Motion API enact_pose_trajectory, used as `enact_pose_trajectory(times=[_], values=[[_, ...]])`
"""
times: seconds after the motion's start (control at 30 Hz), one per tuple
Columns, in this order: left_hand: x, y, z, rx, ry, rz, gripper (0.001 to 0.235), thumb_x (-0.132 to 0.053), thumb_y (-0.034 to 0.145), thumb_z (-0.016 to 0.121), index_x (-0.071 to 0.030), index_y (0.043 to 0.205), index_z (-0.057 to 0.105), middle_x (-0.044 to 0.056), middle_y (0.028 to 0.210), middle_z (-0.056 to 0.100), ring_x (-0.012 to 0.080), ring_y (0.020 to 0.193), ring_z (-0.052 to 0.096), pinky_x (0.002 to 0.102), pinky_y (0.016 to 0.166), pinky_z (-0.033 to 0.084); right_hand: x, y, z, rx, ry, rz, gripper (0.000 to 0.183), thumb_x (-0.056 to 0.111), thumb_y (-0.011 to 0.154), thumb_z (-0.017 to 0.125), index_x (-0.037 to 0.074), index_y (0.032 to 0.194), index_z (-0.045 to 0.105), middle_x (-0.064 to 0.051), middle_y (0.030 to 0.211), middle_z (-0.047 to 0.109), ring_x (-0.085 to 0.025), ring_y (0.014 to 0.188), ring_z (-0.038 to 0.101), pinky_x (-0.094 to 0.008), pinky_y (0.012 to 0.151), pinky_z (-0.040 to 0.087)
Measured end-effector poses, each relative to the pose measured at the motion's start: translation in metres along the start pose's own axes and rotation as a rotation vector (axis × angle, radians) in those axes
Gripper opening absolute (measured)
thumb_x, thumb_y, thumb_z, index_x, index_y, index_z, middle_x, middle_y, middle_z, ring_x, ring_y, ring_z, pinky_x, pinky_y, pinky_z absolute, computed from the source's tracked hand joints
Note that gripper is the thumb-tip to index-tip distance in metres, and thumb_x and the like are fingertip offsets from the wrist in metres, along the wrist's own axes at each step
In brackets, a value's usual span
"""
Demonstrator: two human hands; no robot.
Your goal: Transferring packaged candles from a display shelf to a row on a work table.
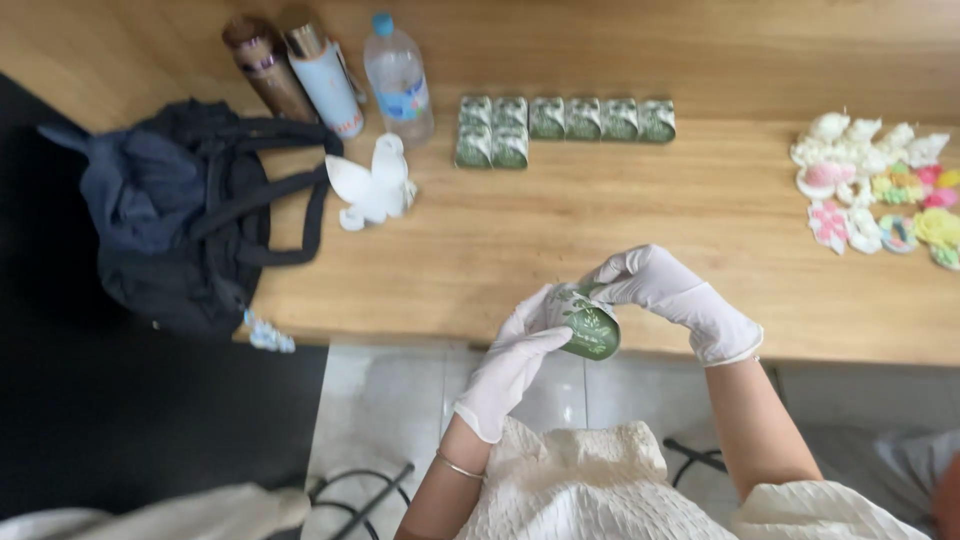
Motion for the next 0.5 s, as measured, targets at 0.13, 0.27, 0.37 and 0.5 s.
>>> enact_pose_trajectory(times=[0.13,0.27,0.37,0.5], values=[[-0.036,0.063,-0.031,0.040,-0.044,-0.035,0.074,0.008,0.087,0.064,-0.002,0.155,0.034,0.008,0.145,0.057,0.0167,0.131,0.058,0.031,0.111,0.047,0.019,0.062,-0.014,-0.102,-0.082,0.081,0.025,0.000,0.078,0.081,-0.002,0.102,0.081,-0.008,0.092,0.082,-0.014,0.084,0.071,-0.030,0.078,0.058],[-0.040,0.117,-0.071,-0.020,-0.100,-0.162,0.057,0.001,0.097,0.064,0.001,0.150,0.042,0.011,0.138,0.058,0.0191,0.126,0.058,0.034,0.109,0.048,0.008,0.117,-0.038,-0.226,-0.116,0.089,0.029,0.000,0.075,0.083,-0.001,0.105,0.080,-0.009,0.094,0.082,-0.013,0.081,0.070,-0.029,0.076,0.058],[-0.034,0.136,-0.092,-0.039,-0.137,-0.232,0.047,-0.005,0.100,0.063,0.002,0.144,0.048,0.012,0.134,0.060,0.0227,0.123,0.059,0.037,0.106,0.049,0.008,0.147,-0.052,-0.275,-0.173,0.113,0.028,0.000,0.076,0.083,0.000,0.104,0.080,-0.010,0.098,0.082,-0.013,0.082,0.072,-0.029,0.076,0.058],[-0.031,0.158,-0.109,-0.091,-0.173,-0.281,0.041,-0.011,0.098,0.061,0.000,0.136,0.054,0.014,0.132,0.062,0.0285,0.125,0.062,0.040,0.106,0.052,-0.013,0.197,-0.090,-0.342,-0.302,0.060,0.028,0.002,0.075,0.085,0.003,0.103,0.080,-0.010,0.102,0.080,-0.014,0.084,0.073,-0.028,0.076,0.060]])
Point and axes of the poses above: each hand's wrist, its own y-axis towards the middle knuckle, its own z-axis out of the palm, x = y × z, the point moved 7 cm from there along y, towards the middle knuckle
